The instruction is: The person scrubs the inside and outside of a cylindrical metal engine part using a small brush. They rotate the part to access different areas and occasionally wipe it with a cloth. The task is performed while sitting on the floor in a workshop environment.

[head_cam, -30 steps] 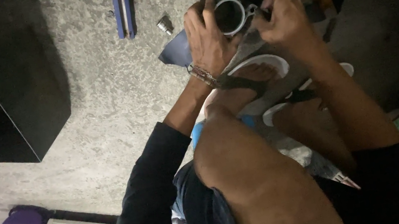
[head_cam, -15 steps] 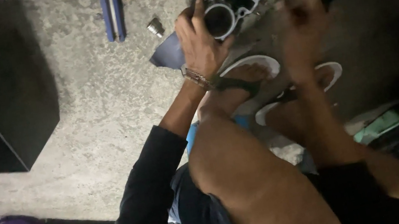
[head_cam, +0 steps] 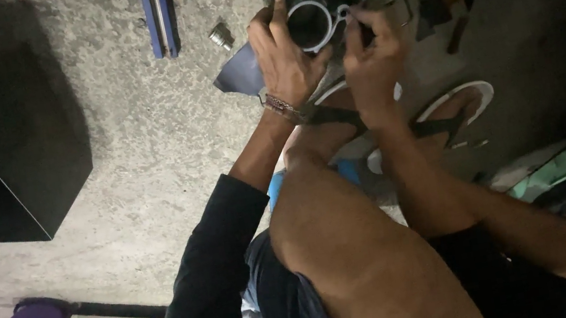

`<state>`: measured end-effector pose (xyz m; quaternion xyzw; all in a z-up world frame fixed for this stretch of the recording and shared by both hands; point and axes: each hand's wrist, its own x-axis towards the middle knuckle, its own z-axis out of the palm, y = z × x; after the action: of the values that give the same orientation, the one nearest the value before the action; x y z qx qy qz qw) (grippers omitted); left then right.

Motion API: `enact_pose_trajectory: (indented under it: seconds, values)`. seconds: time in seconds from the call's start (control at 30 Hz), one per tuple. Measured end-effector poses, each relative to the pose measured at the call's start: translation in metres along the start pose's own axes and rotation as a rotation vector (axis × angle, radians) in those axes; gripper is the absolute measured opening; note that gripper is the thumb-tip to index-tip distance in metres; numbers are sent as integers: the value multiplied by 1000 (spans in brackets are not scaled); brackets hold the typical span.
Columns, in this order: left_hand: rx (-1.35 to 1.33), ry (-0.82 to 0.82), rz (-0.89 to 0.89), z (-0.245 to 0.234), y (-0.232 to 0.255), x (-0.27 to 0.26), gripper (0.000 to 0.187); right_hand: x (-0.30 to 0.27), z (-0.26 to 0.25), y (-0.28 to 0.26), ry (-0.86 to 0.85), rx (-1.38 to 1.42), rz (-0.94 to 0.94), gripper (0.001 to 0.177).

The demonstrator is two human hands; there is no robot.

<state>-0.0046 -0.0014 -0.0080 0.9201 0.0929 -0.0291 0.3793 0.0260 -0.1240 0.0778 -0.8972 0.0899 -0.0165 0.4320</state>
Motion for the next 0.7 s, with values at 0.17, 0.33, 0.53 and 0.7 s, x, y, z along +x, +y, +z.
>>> enact_pose_trajectory:
  seconds: [0.17,0.33,0.53,0.7]
  values:
    - [17,31,37,4,-4,1,106,-1,-3,-7,-35,73,32,12]
    - [10,37,13,-1,1,1,101,-4,-7,-12,-76,37,87,12]
    - [62,8,72,-8,-6,6,107,-11,0,38,-183,-86,-290,27]
    - [144,-107,86,-11,-7,6,109,1,-18,56,-258,-301,-571,31]
